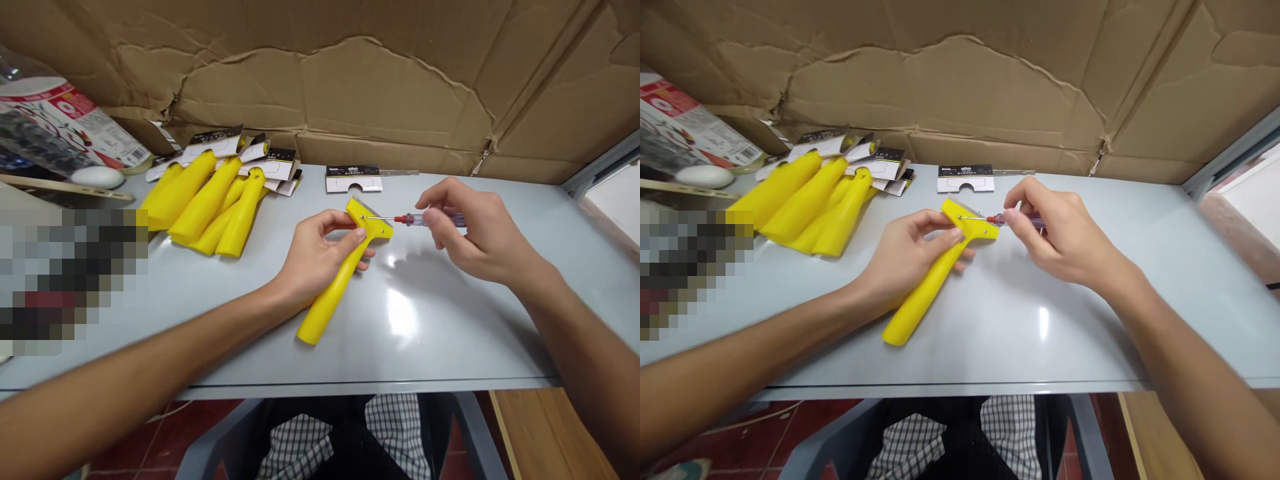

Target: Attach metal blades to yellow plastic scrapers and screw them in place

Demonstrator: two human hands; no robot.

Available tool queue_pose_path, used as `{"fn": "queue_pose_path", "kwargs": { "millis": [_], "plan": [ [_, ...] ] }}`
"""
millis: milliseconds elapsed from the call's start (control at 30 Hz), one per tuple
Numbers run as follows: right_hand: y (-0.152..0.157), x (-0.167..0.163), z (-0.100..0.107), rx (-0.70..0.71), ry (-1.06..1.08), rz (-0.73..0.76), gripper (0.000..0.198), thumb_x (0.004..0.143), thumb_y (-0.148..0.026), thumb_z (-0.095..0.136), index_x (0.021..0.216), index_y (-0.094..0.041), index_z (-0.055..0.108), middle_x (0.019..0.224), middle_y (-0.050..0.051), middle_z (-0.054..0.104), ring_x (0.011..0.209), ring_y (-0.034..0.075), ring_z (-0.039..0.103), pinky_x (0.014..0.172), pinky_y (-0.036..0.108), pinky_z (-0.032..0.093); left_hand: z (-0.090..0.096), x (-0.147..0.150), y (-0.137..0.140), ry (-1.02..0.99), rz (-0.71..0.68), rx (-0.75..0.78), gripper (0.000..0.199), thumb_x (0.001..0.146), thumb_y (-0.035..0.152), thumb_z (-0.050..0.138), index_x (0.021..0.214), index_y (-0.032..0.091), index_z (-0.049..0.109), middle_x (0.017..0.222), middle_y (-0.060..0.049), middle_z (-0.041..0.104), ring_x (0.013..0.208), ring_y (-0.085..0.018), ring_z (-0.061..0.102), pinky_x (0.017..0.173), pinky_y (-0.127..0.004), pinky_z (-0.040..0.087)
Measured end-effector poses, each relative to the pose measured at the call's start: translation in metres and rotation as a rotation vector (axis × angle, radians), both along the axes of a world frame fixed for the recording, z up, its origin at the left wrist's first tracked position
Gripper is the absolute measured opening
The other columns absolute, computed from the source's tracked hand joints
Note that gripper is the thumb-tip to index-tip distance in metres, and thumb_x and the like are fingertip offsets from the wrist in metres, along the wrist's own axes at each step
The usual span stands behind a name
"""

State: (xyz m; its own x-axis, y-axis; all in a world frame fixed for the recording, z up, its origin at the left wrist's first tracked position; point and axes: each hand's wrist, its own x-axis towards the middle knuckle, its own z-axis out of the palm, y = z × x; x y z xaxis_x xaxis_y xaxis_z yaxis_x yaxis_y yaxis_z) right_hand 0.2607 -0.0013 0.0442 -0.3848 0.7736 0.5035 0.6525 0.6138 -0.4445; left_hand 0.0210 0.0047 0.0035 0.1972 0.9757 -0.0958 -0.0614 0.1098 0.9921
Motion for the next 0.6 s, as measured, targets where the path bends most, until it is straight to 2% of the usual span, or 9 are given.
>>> {"fn": "queue_pose_path", "kwargs": {
  "millis": [100, 200, 300, 367, 467, 533, 600],
  "plan": [
    [-0.001, 0.0, 0.001, 0.052, -0.01, -0.036, 0.017, 0.106, -0.027, 0.053, 0.093, -0.025, 0.063, 0.06, -0.006, 0.057, 0.047, 0.012, 0.046, 0.05, 0.03, 0.038, 0.002, 0.001, -0.003, -0.012, -0.025, -0.005, 0.025, 0.093, 0.03, 0.082, 0.104, 0.017, 0.064, 0.132, -0.016, 0.075, 0.077, -0.022, 0.083, 0.062, -0.033, 0.071],
    [-0.003, 0.002, 0.005, 0.107, 0.014, -0.032, 0.008, 0.1, -0.028, 0.065, 0.093, -0.025, 0.065, 0.067, -0.005, 0.062, 0.051, 0.012, 0.051, 0.05, 0.03, 0.039, 0.002, 0.002, -0.007, -0.031, -0.035, -0.028, 0.025, 0.093, 0.028, 0.082, 0.103, 0.017, 0.062, 0.132, -0.017, 0.074, 0.078, -0.023, 0.083, 0.063, -0.034, 0.072],
    [-0.006, 0.002, 0.009, 0.143, 0.029, -0.014, 0.009, 0.093, -0.032, 0.076, 0.096, -0.027, 0.069, 0.075, -0.003, 0.07, 0.059, 0.015, 0.06, 0.056, 0.031, 0.048, 0.0, 0.003, -0.009, -0.051, -0.046, -0.061, 0.026, 0.092, 0.028, 0.082, 0.104, 0.017, 0.061, 0.133, -0.017, 0.073, 0.08, -0.023, 0.083, 0.065, -0.036, 0.073],
    [-0.008, 0.001, 0.011, 0.148, 0.019, -0.006, 0.009, 0.092, -0.033, 0.077, 0.096, -0.028, 0.07, 0.084, 0.0, 0.074, 0.065, 0.017, 0.065, 0.059, 0.033, 0.051, -0.001, 0.004, -0.01, -0.055, -0.053, -0.081, 0.025, 0.093, 0.027, 0.082, 0.104, 0.016, 0.062, 0.132, -0.017, 0.073, 0.081, -0.023, 0.083, 0.066, -0.037, 0.073],
    [-0.01, -0.001, 0.012, 0.162, -0.002, 0.014, 0.005, 0.094, -0.032, 0.074, 0.097, -0.029, 0.071, 0.091, 0.002, 0.076, 0.069, 0.018, 0.067, 0.058, 0.033, 0.05, -0.001, 0.006, -0.012, -0.025, -0.06, -0.091, 0.021, 0.094, 0.024, 0.079, 0.103, 0.016, 0.063, 0.129, -0.017, 0.074, 0.08, -0.023, 0.083, 0.067, -0.037, 0.074],
    [-0.01, -0.001, 0.012, 0.181, 0.006, 0.031, 0.007, 0.096, -0.034, 0.072, 0.099, -0.028, 0.071, 0.09, 0.001, 0.076, 0.068, 0.017, 0.067, 0.057, 0.032, 0.049, 0.0, 0.006, -0.013, 0.007, -0.077, -0.087, 0.019, 0.095, 0.023, 0.078, 0.103, 0.015, 0.064, 0.123, -0.016, 0.077, 0.08, -0.023, 0.083, 0.069, -0.038, 0.074],
    [-0.011, -0.001, 0.013, 0.186, 0.015, 0.033, 0.012, 0.101, -0.038, 0.068, 0.097, -0.027, 0.069, 0.078, -0.002, 0.073, 0.059, 0.015, 0.063, 0.055, 0.031, 0.046, 0.001, 0.006, -0.014, 0.031, -0.098, -0.077, 0.018, 0.095, 0.024, 0.077, 0.104, 0.015, 0.064, 0.117, -0.015, 0.078, 0.079, -0.023, 0.083, 0.07, -0.037, 0.073]
  ]
}}
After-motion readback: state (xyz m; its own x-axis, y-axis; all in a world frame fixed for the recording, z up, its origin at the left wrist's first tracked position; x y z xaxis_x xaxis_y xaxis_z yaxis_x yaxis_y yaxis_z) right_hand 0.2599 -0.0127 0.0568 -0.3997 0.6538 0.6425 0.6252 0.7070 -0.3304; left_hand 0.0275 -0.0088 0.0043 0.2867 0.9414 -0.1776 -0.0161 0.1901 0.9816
